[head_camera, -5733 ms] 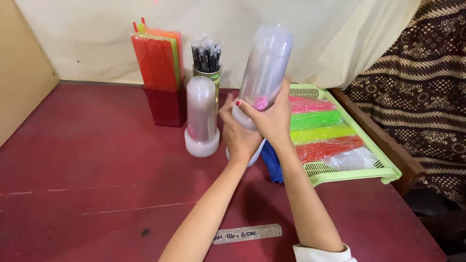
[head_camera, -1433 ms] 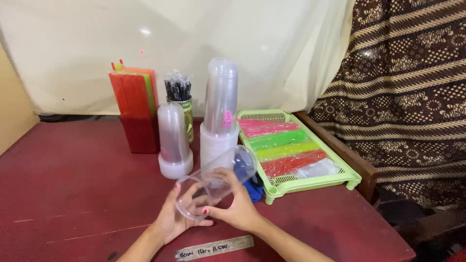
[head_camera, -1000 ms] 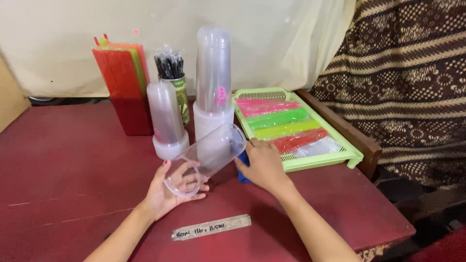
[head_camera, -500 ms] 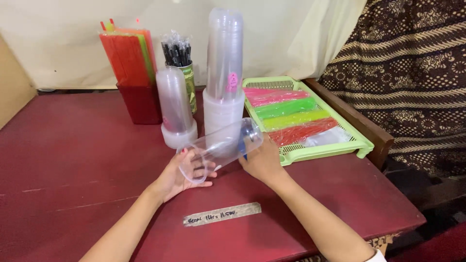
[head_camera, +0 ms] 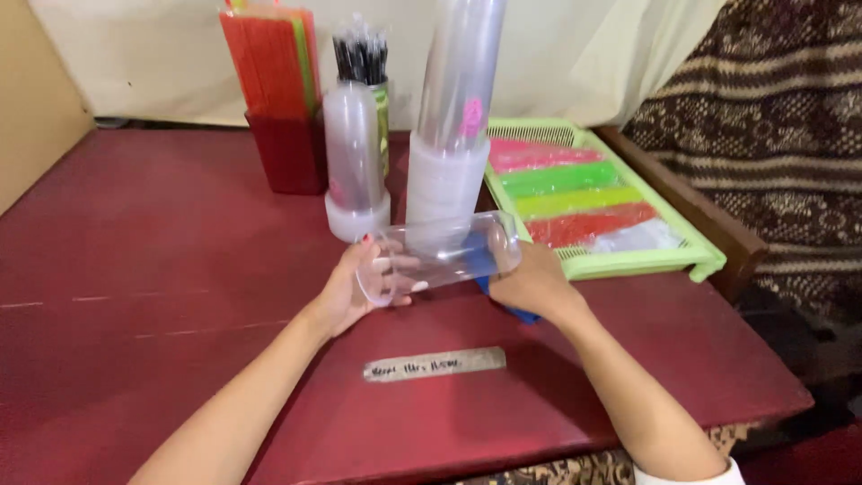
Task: Cleaning plastic cups with a blue cloth and organizing them on a table alongside straws and other containers
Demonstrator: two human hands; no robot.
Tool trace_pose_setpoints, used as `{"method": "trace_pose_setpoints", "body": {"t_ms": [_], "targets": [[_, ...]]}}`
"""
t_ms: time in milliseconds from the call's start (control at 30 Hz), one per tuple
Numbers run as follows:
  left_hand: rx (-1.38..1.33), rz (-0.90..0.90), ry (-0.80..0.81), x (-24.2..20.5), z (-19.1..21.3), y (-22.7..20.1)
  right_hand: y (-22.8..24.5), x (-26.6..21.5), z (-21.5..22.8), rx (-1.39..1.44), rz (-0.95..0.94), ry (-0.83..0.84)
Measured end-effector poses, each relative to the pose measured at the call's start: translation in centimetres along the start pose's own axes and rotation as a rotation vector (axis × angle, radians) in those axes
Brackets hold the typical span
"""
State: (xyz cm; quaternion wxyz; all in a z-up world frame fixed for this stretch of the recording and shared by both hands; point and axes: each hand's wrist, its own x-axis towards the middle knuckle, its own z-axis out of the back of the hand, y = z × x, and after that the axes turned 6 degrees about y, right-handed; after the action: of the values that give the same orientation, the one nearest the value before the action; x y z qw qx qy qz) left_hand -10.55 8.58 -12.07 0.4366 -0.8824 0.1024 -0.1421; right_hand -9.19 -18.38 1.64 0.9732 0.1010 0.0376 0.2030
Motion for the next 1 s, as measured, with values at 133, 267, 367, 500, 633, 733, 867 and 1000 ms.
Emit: {"method": "trace_pose_setpoints", "body": {"t_ms": [133,267,367,500,633,733,867,1000], "targets": [[-0.040,-0.015,-0.038,0.8,0.5,0.9,0.5,-0.6,0.4,-0.294,0.329,0.116],[0.089,-0.086,-0.274,-1.0,-4.5,-0.2,0.0,-0.9,-0.5,-0.053,0.602,0.276],[0.294,-0.298,-0.292,-1.2,-4.5,1.0,0.8,-1.5,-0.7,0.014,0.714,0.284],[0.627,-0.350,-0.367,-1.8,-4.6,3.7,0.5,-2.3,-2.8,-0.160,0.757,0.215],[0.796,-0.414,-0.406,-3.9,-7.8,2.1,1.3,-4.9,0.3,0.054,0.879,0.332],[0.867,-0.466,-0.446,-4.9,-8.6,1.8,2.2,-6.2,2.3,0.302,0.969,0.447],[0.730,-0.475,-0.568,-5.5,-7.9,2.2,2.9,-6.4,2.3,0.456,1.044,0.149],[0.790,-0.457,-0.689,-6.4,-8.1,1.8,2.8,-5.1,-2.6,0.196,1.211,-0.406]]}}
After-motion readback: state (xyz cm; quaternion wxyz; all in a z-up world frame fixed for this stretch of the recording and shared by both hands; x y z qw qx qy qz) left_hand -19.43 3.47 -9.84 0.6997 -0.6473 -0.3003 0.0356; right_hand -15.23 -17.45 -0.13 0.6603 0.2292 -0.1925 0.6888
